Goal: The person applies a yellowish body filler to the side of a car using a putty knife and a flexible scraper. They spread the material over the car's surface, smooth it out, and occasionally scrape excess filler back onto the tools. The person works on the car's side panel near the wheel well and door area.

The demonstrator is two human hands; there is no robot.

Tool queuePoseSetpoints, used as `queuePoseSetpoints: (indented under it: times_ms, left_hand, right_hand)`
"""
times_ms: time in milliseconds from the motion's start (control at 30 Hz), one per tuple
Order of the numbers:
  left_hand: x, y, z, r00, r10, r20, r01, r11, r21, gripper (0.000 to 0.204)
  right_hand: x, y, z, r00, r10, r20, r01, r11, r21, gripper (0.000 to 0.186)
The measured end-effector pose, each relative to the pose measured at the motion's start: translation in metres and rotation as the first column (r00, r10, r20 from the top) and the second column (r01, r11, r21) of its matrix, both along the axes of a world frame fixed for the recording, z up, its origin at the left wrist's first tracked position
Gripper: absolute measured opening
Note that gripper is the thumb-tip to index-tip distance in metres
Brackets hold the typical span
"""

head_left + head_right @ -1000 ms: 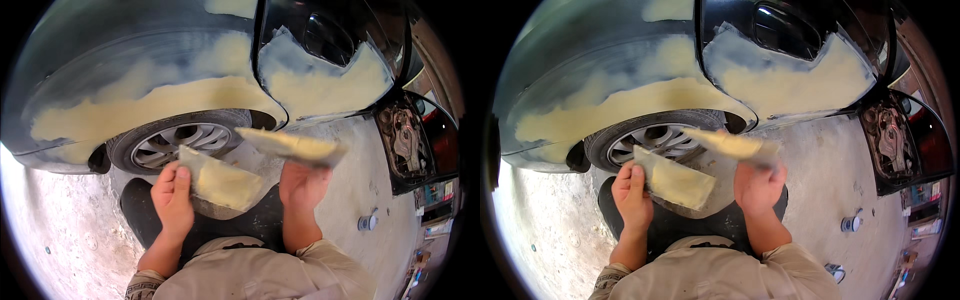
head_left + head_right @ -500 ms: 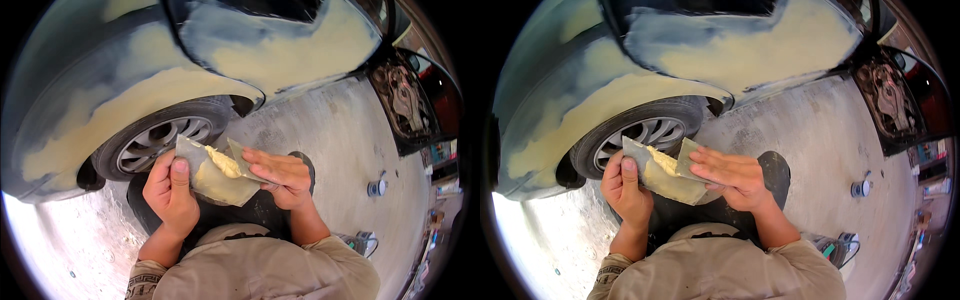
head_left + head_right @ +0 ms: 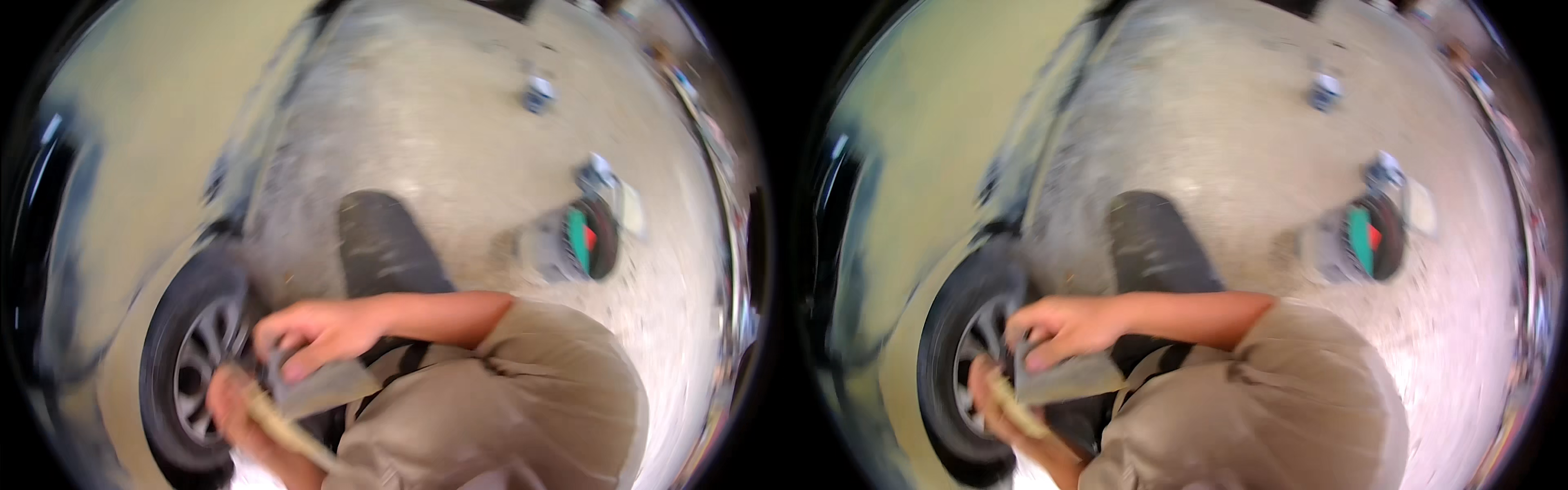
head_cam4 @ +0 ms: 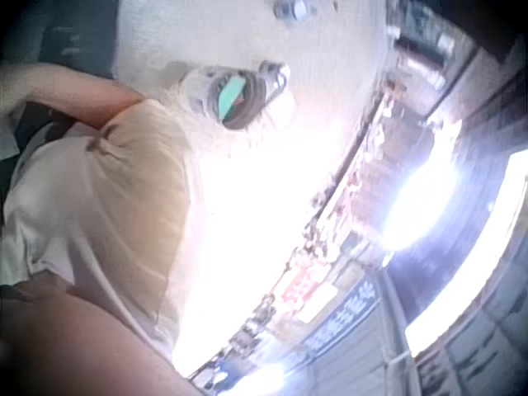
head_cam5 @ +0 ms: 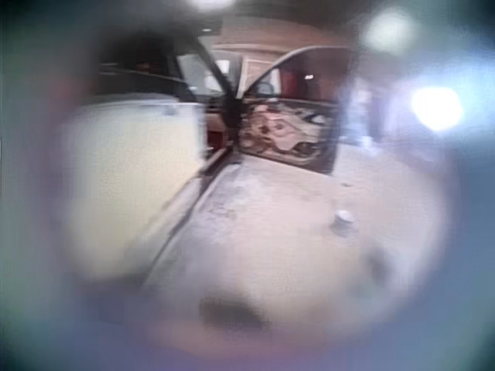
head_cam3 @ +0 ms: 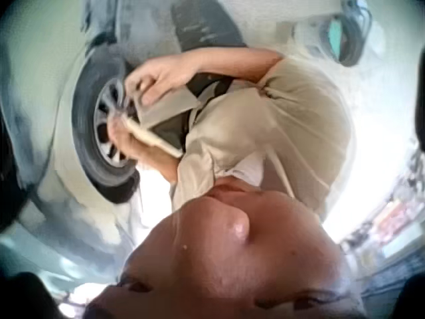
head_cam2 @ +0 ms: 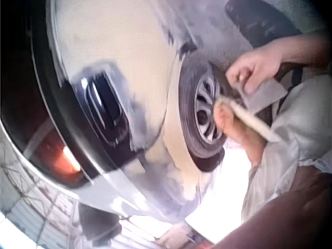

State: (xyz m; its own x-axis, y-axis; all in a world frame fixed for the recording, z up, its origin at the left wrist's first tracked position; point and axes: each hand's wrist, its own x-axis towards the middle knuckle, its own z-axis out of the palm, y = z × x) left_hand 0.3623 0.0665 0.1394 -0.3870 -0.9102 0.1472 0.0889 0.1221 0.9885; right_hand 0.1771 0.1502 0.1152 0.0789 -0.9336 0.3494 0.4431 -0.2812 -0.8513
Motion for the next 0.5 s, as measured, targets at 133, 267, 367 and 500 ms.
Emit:
queuePoseSetpoints:
  times_ms: [133, 267, 367, 500]
  left_hand:
    - [0.008, -0.050, -0.007, 0.971, -0.239, -0.014, 0.239, 0.968, 0.071, 0.032]
    - [-0.030, -0.021, -0.013, 0.905, -0.068, 0.420, 0.227, 0.913, -0.340, 0.026]
    - [-0.018, -0.050, -0.036, 0.896, -0.404, 0.184, 0.381, 0.912, 0.149, 0.020]
    - [-0.046, -0.001, 0.009, 0.884, -0.458, -0.093, 0.450, 0.779, 0.436, 0.030]
  right_hand:
    - [-0.045, 0.023, -0.013, 0.965, -0.214, -0.153, 0.234, 0.964, 0.127, 0.022]
    - [-0.043, 0.043, -0.017, 0.739, -0.646, 0.190, 0.606, 0.761, 0.231, 0.017]
    - [-0.044, 0.044, 0.006, 0.525, -0.837, 0.154, 0.831, 0.544, 0.120, 0.021]
    - [-0.009, 0.051, 0.050, 0.326, -0.945, -0.004, 0.942, 0.325, 0.080, 0.022]
